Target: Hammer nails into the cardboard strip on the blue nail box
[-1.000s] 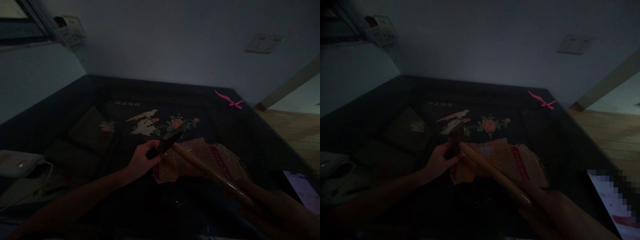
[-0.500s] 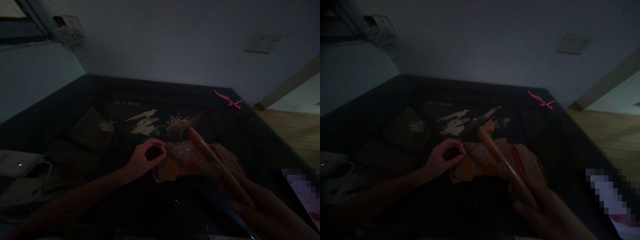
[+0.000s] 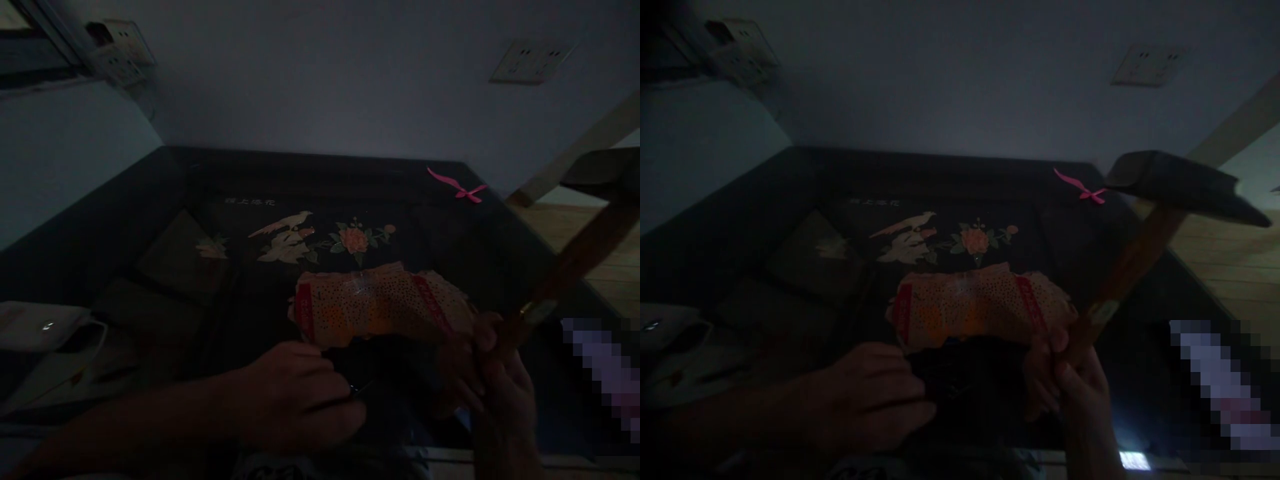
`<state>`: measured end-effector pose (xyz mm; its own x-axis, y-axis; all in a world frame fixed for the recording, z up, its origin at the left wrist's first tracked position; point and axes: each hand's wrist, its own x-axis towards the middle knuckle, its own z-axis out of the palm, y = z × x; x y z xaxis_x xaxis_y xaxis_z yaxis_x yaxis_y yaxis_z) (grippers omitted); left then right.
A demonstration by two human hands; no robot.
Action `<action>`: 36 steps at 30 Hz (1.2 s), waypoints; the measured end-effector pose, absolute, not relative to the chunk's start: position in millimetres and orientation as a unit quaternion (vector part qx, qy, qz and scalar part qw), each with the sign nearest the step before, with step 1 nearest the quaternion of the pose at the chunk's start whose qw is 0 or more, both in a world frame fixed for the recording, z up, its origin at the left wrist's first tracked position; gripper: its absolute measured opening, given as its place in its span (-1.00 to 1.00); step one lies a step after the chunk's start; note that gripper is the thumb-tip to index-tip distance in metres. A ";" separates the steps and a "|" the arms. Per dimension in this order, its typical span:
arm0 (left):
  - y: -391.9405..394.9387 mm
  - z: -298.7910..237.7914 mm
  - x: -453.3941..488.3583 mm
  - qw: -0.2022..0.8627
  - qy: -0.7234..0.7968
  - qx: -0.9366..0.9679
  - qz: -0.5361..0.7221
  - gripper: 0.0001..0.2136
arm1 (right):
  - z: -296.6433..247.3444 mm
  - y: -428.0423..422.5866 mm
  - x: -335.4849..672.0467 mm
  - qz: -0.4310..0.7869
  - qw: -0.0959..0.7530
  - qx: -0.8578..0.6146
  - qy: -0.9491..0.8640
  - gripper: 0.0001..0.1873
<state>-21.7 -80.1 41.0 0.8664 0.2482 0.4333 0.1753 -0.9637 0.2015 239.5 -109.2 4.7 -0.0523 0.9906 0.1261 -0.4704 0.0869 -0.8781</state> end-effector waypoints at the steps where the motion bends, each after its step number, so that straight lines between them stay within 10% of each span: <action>1: -86.9 35.9 -17.0 0.070 0.129 0.973 0.180 -0.84 | 2.7 -110.0 241.7 0.591 0.615 -0.312 -0.418 -0.83; 9: -103.6 -10.0 10.3 0.093 0.270 0.955 -0.083 -0.80 | -4.7 -119.6 247.5 0.549 0.624 -0.330 -0.447 -0.83; 28: -102.9 -22.3 60.2 0.000 0.296 0.954 -0.051 -0.82 | -2.1 -126.2 248.1 0.593 0.606 -0.317 -0.425 -0.82; 36: -110.3 46.1 35.4 0.036 0.200 0.963 0.174 -0.83 | -4.7 -129.0 251.3 0.610 0.584 -0.340 -0.414 -0.81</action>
<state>35.4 -110.3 46.1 0.8591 0.3981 0.3218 0.3733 -0.9174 0.1384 251.3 -129.0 -4.7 -0.0874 0.9938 0.0680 -0.4315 0.0237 -0.9018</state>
